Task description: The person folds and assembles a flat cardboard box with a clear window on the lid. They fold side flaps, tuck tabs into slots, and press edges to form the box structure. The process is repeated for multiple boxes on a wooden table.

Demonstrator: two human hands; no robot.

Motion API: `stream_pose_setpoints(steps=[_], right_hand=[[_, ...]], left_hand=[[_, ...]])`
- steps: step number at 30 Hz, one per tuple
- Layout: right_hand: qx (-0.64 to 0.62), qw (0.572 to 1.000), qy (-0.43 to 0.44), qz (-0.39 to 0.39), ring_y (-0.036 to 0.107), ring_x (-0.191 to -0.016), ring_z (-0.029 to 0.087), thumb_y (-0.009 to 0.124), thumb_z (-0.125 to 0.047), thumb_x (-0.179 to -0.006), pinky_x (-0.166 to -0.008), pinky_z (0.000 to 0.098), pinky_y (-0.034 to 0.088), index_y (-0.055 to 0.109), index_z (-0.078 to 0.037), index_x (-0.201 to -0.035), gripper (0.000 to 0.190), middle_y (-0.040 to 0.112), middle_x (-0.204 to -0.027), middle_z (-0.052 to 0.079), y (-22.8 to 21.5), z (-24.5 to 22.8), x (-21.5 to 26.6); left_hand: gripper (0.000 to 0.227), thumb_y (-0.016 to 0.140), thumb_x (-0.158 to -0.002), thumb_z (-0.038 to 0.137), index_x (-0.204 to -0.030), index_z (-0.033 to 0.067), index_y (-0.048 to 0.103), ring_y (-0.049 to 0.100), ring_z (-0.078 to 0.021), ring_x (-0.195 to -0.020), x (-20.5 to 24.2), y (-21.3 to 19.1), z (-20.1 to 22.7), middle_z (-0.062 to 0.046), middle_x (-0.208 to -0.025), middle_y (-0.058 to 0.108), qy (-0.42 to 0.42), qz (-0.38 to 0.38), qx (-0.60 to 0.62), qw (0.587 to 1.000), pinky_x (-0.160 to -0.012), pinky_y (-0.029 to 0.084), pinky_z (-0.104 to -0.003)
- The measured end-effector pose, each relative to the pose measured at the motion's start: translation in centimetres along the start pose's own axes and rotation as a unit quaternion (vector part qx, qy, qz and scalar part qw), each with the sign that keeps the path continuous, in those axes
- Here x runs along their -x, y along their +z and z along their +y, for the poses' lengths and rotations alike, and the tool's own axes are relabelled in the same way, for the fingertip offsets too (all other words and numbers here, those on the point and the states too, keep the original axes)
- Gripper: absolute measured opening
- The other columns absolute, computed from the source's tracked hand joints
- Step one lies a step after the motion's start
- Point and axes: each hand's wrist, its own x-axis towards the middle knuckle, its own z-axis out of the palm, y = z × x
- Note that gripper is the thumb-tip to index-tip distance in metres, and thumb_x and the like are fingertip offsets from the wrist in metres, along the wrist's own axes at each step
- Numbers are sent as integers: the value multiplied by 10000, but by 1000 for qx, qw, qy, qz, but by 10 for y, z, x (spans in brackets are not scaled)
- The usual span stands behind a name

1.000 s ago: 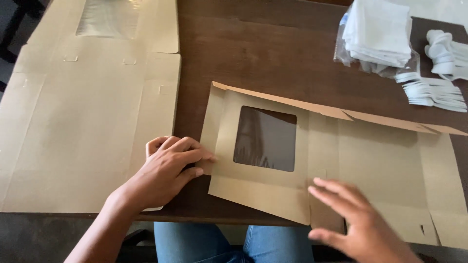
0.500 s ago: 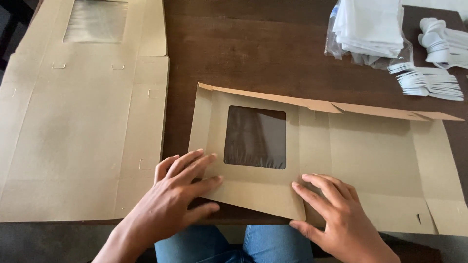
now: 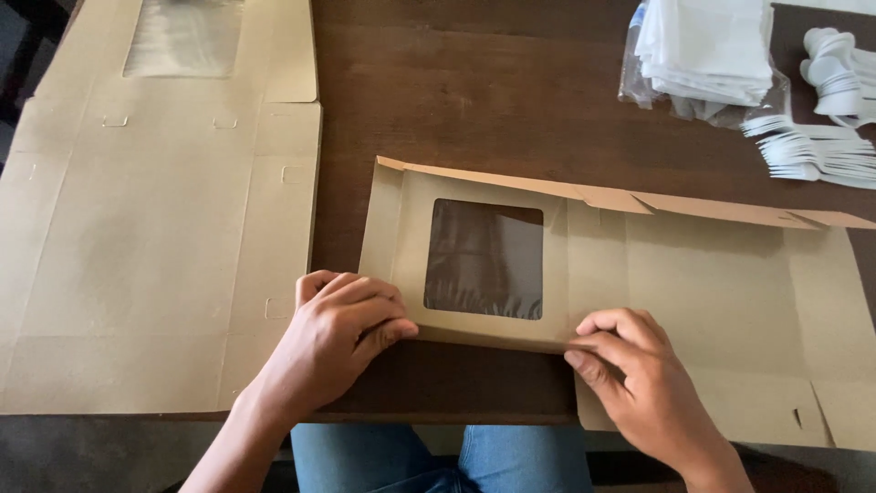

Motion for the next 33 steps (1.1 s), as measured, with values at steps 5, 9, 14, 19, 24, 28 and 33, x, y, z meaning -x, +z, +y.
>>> stream_pose_setpoints(steps=[5,9,14,19,24,28,33], right_hand=[[-2,997,78,21,619,-970,178,646,-396,-934,-890,348,492,684,-55,-728,400,645,-974,0,10,8,-1],[11,994,99,43,636,-1028,190,661,-424,-914,-926,366,497,675,-76,-716,401,639,-1012,15,18,12,3],[20,989,133,63,630,-1046,175,719,-419,-873,-899,355,522,695,-66,-759,371,658,-1025,1,23,10,4],[31,986,142,79,632,-1056,178,756,-414,-846,-876,361,542,713,-108,-861,309,659,-1029,-8,23,4,1],[19,978,186,88,665,-1012,189,784,-405,-796,-852,389,568,661,-166,-1285,558,608,-1236,28,23,-3,1],[48,988,64,132,595,-1050,227,774,-320,-844,-947,373,545,677,-113,-1266,481,545,-1230,96,25,-2,2],[110,978,-116,136,555,-1046,258,785,-83,-863,-938,390,501,761,-111,-1106,246,650,-1110,43,28,0,5]], left_hand=[[222,643,-974,375,-921,179,734,645,-191,-838,-8,1,-4,60,-962,738,-25,-22,9,999,-842,434,-377],[222,669,-962,393,-893,184,700,657,-158,-899,-12,3,-11,58,-950,697,-39,-33,6,999,-848,434,-370],[214,725,-927,407,-861,205,706,639,-156,-779,-17,3,-17,50,-996,655,-54,-48,18,997,-832,441,-352],[254,735,-918,438,-888,194,668,626,-148,-792,-17,7,-25,50,-1011,644,-50,-61,13,997,-863,418,-356],[267,733,-920,446,-926,191,654,627,-183,-812,-20,6,-23,30,-1023,633,-47,-78,2,996,-857,423,-378],[205,702,-937,356,-1088,219,706,562,-219,-975,-23,4,-19,15,-1111,641,-18,-82,6,996,-921,353,-395],[181,644,-976,280,-1083,272,790,532,-178,-1050,-24,6,-20,58,-1082,614,-10,-117,32,993,-928,276,-419]])
